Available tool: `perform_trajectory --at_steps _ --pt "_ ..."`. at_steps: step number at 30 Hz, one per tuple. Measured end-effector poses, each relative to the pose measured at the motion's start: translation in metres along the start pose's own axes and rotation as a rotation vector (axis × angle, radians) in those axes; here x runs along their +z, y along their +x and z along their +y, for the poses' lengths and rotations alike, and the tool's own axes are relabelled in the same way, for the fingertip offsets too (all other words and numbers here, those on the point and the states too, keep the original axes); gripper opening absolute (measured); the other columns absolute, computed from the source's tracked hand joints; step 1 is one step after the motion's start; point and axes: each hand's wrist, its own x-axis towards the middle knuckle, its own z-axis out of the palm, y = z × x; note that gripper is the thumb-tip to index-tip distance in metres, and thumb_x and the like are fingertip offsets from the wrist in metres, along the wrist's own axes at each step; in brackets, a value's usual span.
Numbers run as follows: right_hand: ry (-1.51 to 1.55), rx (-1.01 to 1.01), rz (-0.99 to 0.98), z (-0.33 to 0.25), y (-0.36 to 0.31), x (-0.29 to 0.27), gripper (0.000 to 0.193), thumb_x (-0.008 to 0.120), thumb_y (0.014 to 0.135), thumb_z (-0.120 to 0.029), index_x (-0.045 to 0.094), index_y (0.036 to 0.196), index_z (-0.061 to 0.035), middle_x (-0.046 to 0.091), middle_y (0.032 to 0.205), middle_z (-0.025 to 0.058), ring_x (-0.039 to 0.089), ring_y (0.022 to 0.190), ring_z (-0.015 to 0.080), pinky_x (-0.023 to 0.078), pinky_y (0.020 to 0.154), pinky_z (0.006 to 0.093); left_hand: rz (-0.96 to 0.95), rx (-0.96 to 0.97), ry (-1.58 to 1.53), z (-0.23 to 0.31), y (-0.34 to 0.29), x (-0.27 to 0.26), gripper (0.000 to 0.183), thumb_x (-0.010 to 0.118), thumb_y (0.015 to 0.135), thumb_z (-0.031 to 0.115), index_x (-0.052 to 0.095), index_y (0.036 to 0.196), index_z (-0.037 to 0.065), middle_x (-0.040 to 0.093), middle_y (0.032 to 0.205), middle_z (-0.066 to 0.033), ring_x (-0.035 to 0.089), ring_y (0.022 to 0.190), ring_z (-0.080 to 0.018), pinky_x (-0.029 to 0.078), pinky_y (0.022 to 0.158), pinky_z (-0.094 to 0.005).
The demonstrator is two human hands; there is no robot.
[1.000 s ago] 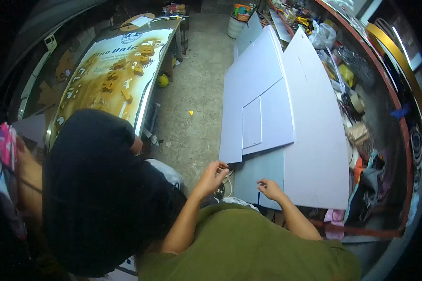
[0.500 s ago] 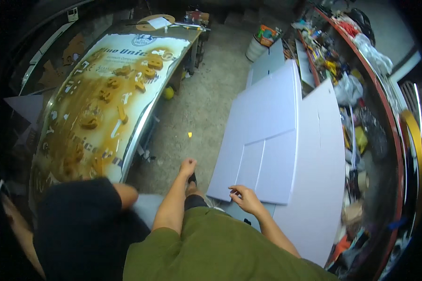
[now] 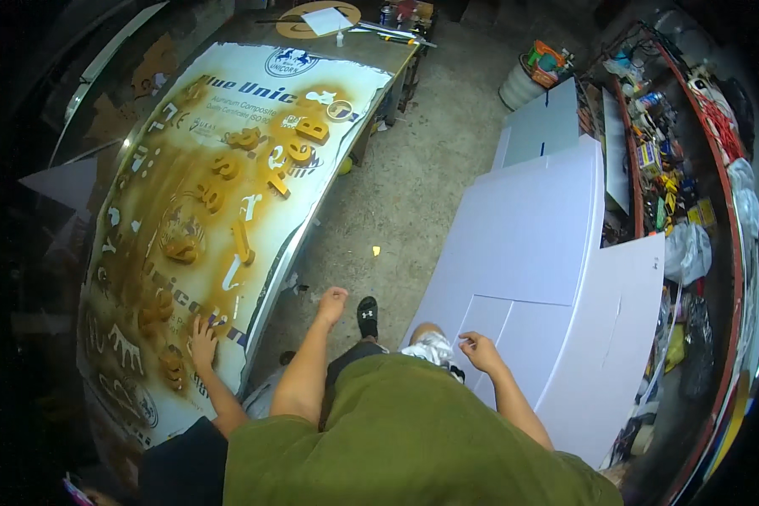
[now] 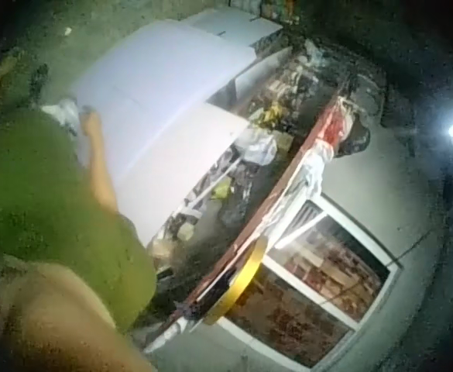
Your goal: The person walks to a work area, sorts through cutout letters on a table, and peels the protective film from a large signboard by hand alongside an assistant.
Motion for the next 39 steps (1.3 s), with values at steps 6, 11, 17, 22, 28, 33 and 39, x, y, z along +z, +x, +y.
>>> perform_trajectory --at_steps 6,11,17,22,28,33,39 --pt "0.271 0.38 -0.06 0.124 0.041 -0.013 0.024 0.059 0.084 -0.015 0.065 0.099 0.0021 0.067 0.082 0.0106 0.062 0.066 0.0175 0.05 0.058 0.0299 0.059 -0.061 -0.041 0.009 0.006 -0.017 0.018 0.059 0.087 0.019 0.063 0.097 0.005 0.065 0.082 -0.0067 0.062 0.074 -0.0168 0.049 0.067 -0.0317" --pt "0.286 0.547 -0.118 0.135 0.091 -0.067 0.016 0.058 0.082 -0.008 0.065 0.092 0.0023 0.066 0.078 0.0093 0.062 0.065 0.0163 0.05 0.056 0.0281 0.048 -0.109 0.064 -0.005 0.028 -0.008 0.019 0.059 0.087 0.019 0.063 0.098 0.005 0.066 0.085 -0.0085 0.062 0.077 -0.0183 0.049 0.07 -0.032" --pt "0.246 0.28 -0.108 0.097 0.216 -0.142 0.016 0.053 0.083 -0.006 0.065 0.091 0.0008 0.065 0.078 0.0091 0.06 0.064 0.0155 0.048 0.054 0.0279 0.141 -0.114 -0.036 0.052 0.076 0.027 0.014 0.059 0.086 0.016 0.064 0.094 0.005 0.067 0.089 -0.0093 0.063 0.081 -0.0214 0.049 0.075 -0.0335" --pt "0.03 0.05 -0.143 0.009 0.308 -0.233 0.015 0.053 0.084 -0.005 0.064 0.091 0.0017 0.065 0.08 0.0077 0.06 0.069 0.0145 0.049 0.062 0.0275 0.237 0.057 0.039 0.156 0.09 0.059 0.014 0.059 0.085 0.015 0.063 0.095 0.006 0.067 0.088 -0.012 0.064 0.084 -0.0257 0.049 0.077 -0.0357" --pt "-0.001 -0.134 -0.065 -0.074 0.405 -0.278 0.016 0.05 0.085 -0.004 0.064 0.091 0.0017 0.063 0.078 0.0055 0.059 0.067 0.0139 0.049 0.064 0.0276 0.431 0.17 0.094 0.225 0.133 0.063 0.02 0.06 0.085 0.016 0.059 0.102 0.006 0.065 0.095 -0.015 0.063 0.087 -0.0307 0.049 0.079 -0.0394" --pt "-0.158 -0.288 -0.146 -0.131 0.457 -0.257 0.013 0.055 0.085 -0.006 0.064 0.092 0.0005 0.065 0.079 0.0067 0.061 0.07 0.0147 0.05 0.067 0.0287 0.61 0.18 0.016 0.265 0.189 0.036 0.023 0.059 0.085 0.011 0.055 0.107 0.005 0.057 0.104 -0.0143 0.06 0.091 -0.0293 0.048 0.08 -0.0384" --pt "-0.341 -0.353 -0.268 -0.216 0.505 -0.243 0.014 0.061 0.084 -0.009 0.065 0.095 -0.0019 0.068 0.082 0.0106 0.064 0.074 0.0183 0.051 0.07 0.0313 0.997 0.05 0.246 0.311 0.224 -0.007 0.043 0.066 0.079 0.024 0.052 0.116 0.006 0.045 0.121 -0.0183 0.042 0.117 -0.0359 0.036 0.096 -0.0464"
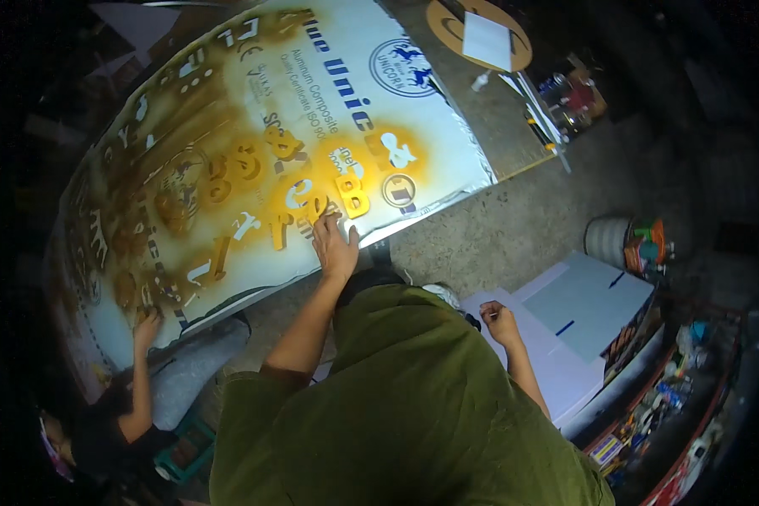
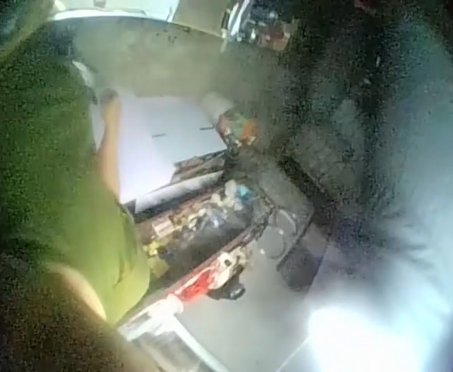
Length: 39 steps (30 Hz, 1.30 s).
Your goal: The person walks to a work area, sorts through cutout letters on a table, and peels the protective film from a large signboard by hand alongside an assistant.
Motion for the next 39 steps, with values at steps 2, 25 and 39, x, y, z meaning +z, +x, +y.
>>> perform_trajectory --at_steps 2,25,39 --pt "-0.015 -0.034 -0.033 -0.011 0.029 -0.014 0.014 0.06 0.083 -0.008 0.065 0.094 -0.0021 0.068 0.081 0.0112 0.065 0.075 0.0198 0.051 0.07 0.0318 0.08 -0.03 0.061 0.006 0.019 -0.001 0.049 0.068 0.077 0.027 0.051 0.118 0.006 0.042 0.124 -0.0192 0.038 0.119 -0.0368 0.032 0.098 -0.0486" --pt "-0.174 -0.543 -0.514 -0.187 0.276 -0.063 0.021 0.063 0.085 -0.012 0.062 0.103 -0.0009 0.067 0.088 0.0161 0.066 0.078 0.0257 0.052 0.072 0.0344 0.046 -0.432 0.143 0.01 0.063 0.022 0.069 0.078 0.071 0.033 0.049 0.132 0.019 0.041 0.128 -0.0209 0.047 0.112 -0.0391 0.043 0.094 -0.0436" --pt "-0.366 -1.063 -0.551 -0.286 0.268 0.037 0.037 0.065 0.079 -0.014 0.056 0.114 -0.0043 0.059 0.105 0.0175 0.058 0.1 0.0325 0.047 0.084 0.0403 0.38 -0.728 -0.3 -0.012 0.004 -0.027 0.053 0.066 0.086 0.016 0.042 0.132 0.006 0.059 0.112 -0.0184 0.062 0.086 -0.0222 0.051 0.075 -0.0326"
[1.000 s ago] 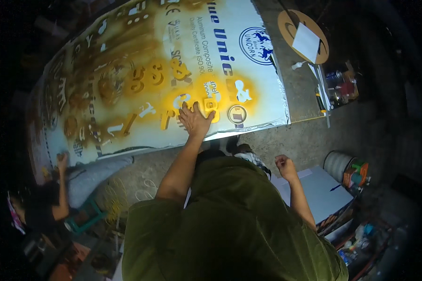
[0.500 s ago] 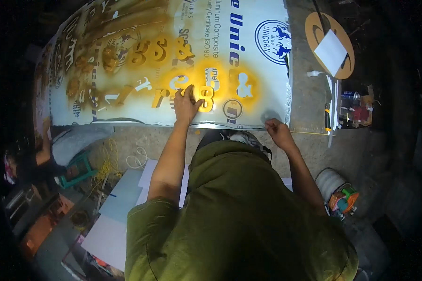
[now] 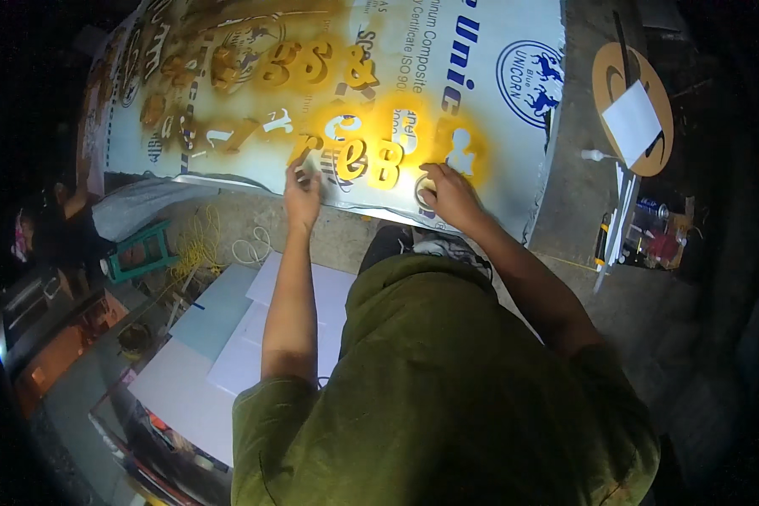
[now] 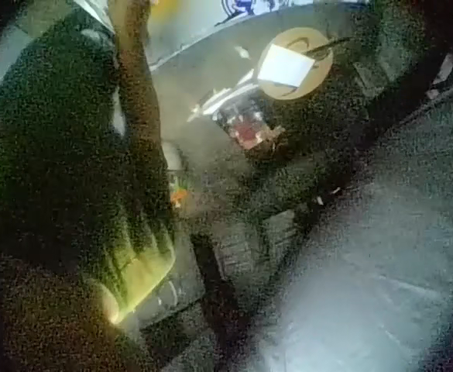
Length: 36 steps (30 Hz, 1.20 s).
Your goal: The person walks to a work area, sorts through cutout letters on a table, and peels the protective film from a large signboard by hand alongside an assistant.
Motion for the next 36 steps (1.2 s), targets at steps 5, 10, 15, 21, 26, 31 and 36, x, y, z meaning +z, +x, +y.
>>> perform_trajectory --at_steps 5,10,15,21,26,31,36 --pt "0.043 0.046 0.024 -0.008 0.034 0.028 0.052 0.068 0.079 -0.02 0.047 0.123 -0.0023 0.056 0.109 0.0198 0.057 0.103 0.0328 0.047 0.086 0.041 -0.07 0.124 0.147 0.003 -0.006 0.03 0.062 0.072 0.079 0.023 0.041 0.129 0.0 0.052 0.117 -0.0243 0.054 0.107 -0.036 0.044 0.092 -0.0401" --pt "0.091 0.134 0.094 -0.006 0.054 0.051 0.056 0.072 0.075 -0.024 0.048 0.121 -0.0008 0.053 0.111 0.0245 0.053 0.103 0.0407 0.045 0.088 0.0455 -0.052 0.174 0.265 0.015 0.003 0.057 0.064 0.071 0.078 0.032 0.044 0.127 0.001 0.052 0.115 -0.0234 0.05 0.108 -0.0399 0.043 0.093 -0.0432" --pt "0.048 0.237 0.108 -0.023 0.066 0.054 0.064 0.073 0.075 -0.029 0.044 0.125 -0.0016 0.051 0.112 0.0254 0.056 0.1 0.0426 0.047 0.085 0.0463 -0.23 0.076 0.372 0.017 0.023 0.059 0.059 0.072 0.074 0.03 0.05 0.123 0.007 0.052 0.116 -0.021 0.052 0.108 -0.0374 0.047 0.089 -0.0444" --pt "-0.047 0.371 0.105 -0.039 0.073 0.073 0.069 0.073 0.076 -0.036 0.043 0.128 -0.0016 0.051 0.116 0.0267 0.056 0.101 0.0427 0.048 0.086 0.0457 -0.298 0.166 0.393 0.017 0.036 0.051 0.05 0.073 0.075 0.024 0.052 0.117 0.007 0.054 0.109 -0.0175 0.057 0.102 -0.0371 0.051 0.082 -0.0449" --pt "-0.153 0.474 0.19 -0.061 0.081 0.085 0.075 0.073 0.073 -0.045 0.045 0.126 -0.0015 0.052 0.11 0.0269 0.058 0.096 0.0419 0.049 0.082 0.0461 -0.44 0.22 0.417 0.012 0.047 0.023 0.047 0.07 0.077 0.024 0.052 0.117 0.007 0.057 0.11 -0.0181 0.058 0.102 -0.0351 0.048 0.085 -0.0442" --pt "-0.182 0.515 0.166 -0.065 0.08 0.085 0.078 0.075 0.072 -0.045 0.042 0.126 0.0003 0.05 0.112 0.0264 0.058 0.094 0.0421 0.049 0.082 0.0462 -0.407 0.281 0.225 0.007 0.045 -0.043 0.047 0.068 0.078 0.021 0.052 0.119 0.003 0.057 0.111 -0.0217 0.056 0.105 -0.0364 0.046 0.089 -0.0429" --pt "-0.212 0.552 0.105 -0.077 0.085 0.089 0.077 0.075 0.071 -0.043 0.041 0.127 -0.0009 0.047 0.114 0.0261 0.058 0.095 0.0424 0.05 0.082 0.0473 -0.27 0.28 -0.015 -0.035 0.032 -0.105 0.042 0.076 0.073 0.025 0.059 0.106 0.005 0.06 0.1 -0.0162 0.057 0.093 -0.0354 0.047 0.083 -0.0408"
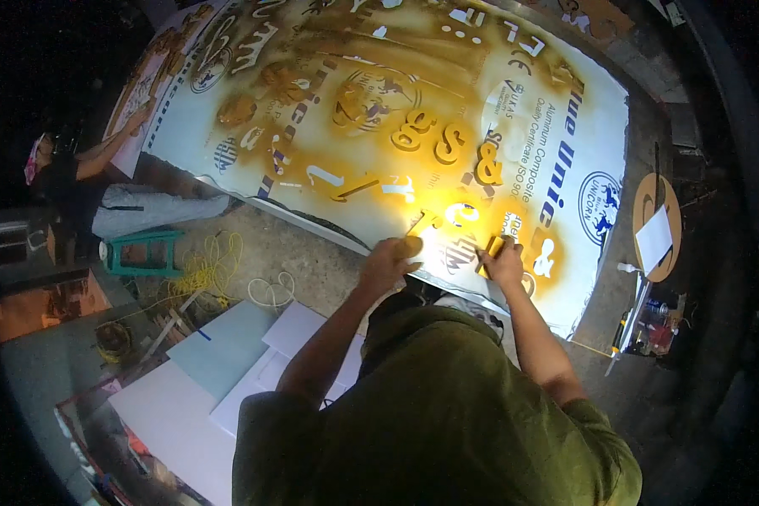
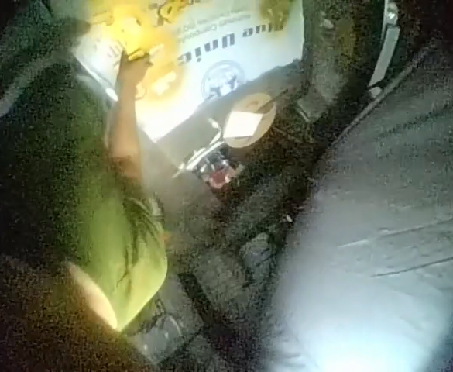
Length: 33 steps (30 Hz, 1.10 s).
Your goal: The person walks to a work area, sorts through cutout letters on a table, and peels the protective film from a large signboard by hand alongside an assistant.
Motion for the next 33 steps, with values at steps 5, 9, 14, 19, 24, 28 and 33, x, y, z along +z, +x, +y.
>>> perform_trajectory --at_steps 5,9,14,19,24,28,33 --pt "-0.019 0.03 -0.004 0.018 0.012 0.019 0.075 0.075 0.072 -0.042 0.04 0.127 -0.0038 0.046 0.121 0.0282 0.06 0.096 0.0416 0.051 0.081 0.0476 0.148 -0.186 -0.151 -0.038 -0.05 -0.018 0.047 0.076 0.076 0.021 0.057 0.115 0.002 0.061 0.107 -0.0152 0.06 0.098 -0.0282 0.048 0.086 -0.0373" --pt "0.075 0.085 -0.221 0.015 0.028 0.021 0.065 0.071 0.073 -0.026 0.042 0.127 -0.0034 0.046 0.126 0.0318 0.06 0.102 0.0394 0.052 0.084 0.0463 0.155 -0.449 -0.508 -0.024 -0.096 -0.033 0.041 0.06 0.086 0.004 0.047 0.125 -0.004 0.054 0.12 -0.0169 0.058 0.105 -0.0257 0.052 0.085 -0.0354" --pt "0.169 0.145 -0.128 -0.011 0.011 -0.011 0.067 0.073 0.068 -0.025 0.042 0.123 -0.0018 0.045 0.122 0.0322 0.057 0.102 0.0422 0.051 0.085 0.0462 0.14 -0.551 -0.27 -0.108 -0.145 -0.04 0.042 0.063 0.085 0.01 0.05 0.124 -0.002 0.056 0.117 -0.0143 0.058 0.102 -0.0242 0.052 0.082 -0.0326" --pt "0.307 -0.129 -0.119 -0.025 0.004 0.003 0.074 0.073 0.068 -0.029 0.04 0.128 -0.0001 0.047 0.121 0.0311 0.054 0.107 0.0418 0.047 0.091 0.0445 0.215 -0.474 -0.329 -0.11 -0.139 -0.071 0.044 0.067 0.083 0.013 0.052 0.122 -0.003 0.058 0.11 -0.0118 0.059 0.098 -0.0217 0.052 0.081 -0.032" --pt "0.363 -0.366 -0.176 -0.069 -0.017 0.015 0.067 0.075 0.071 -0.019 0.044 0.126 0.004 0.054 0.116 0.0217 0.057 0.105 0.0283 0.049 0.09 0.0378 0.285 -0.419 -0.465 -0.149 -0.132 -0.106 0.042 0.069 0.081 0.011 0.055 0.118 -0.004 0.06 0.105 -0.0106 0.06 0.098 -0.0186 0.052 0.081 -0.0313" --pt "0.635 -0.183 -0.432 -0.155 -0.058 0.023 0.066 0.071 0.076 -0.012 0.036 0.13 0.003 0.057 0.114 0.0186 0.059 0.102 0.0244 0.05 0.086 0.0331 0.423 -0.264 -0.202 -0.203 -0.151 -0.143 0.04 0.069 0.081 0.012 0.055 0.115 -0.001 0.064 0.102 -0.0164 0.064 0.096 -0.027 0.05 0.08 -0.0348" --pt "0.514 -0.301 -0.466 -0.232 -0.075 0.07 0.068 0.069 0.078 -0.012 0.033 0.134 0.0014 0.056 0.114 0.0194 0.059 0.1 0.0253 0.049 0.085 0.0335 0.436 -0.421 -0.152 -0.223 -0.158 -0.216 0.042 0.07 0.08 0.015 0.055 0.116 0.0 0.064 0.105 -0.0184 0.063 0.097 -0.0321 0.048 0.083 -0.0369"
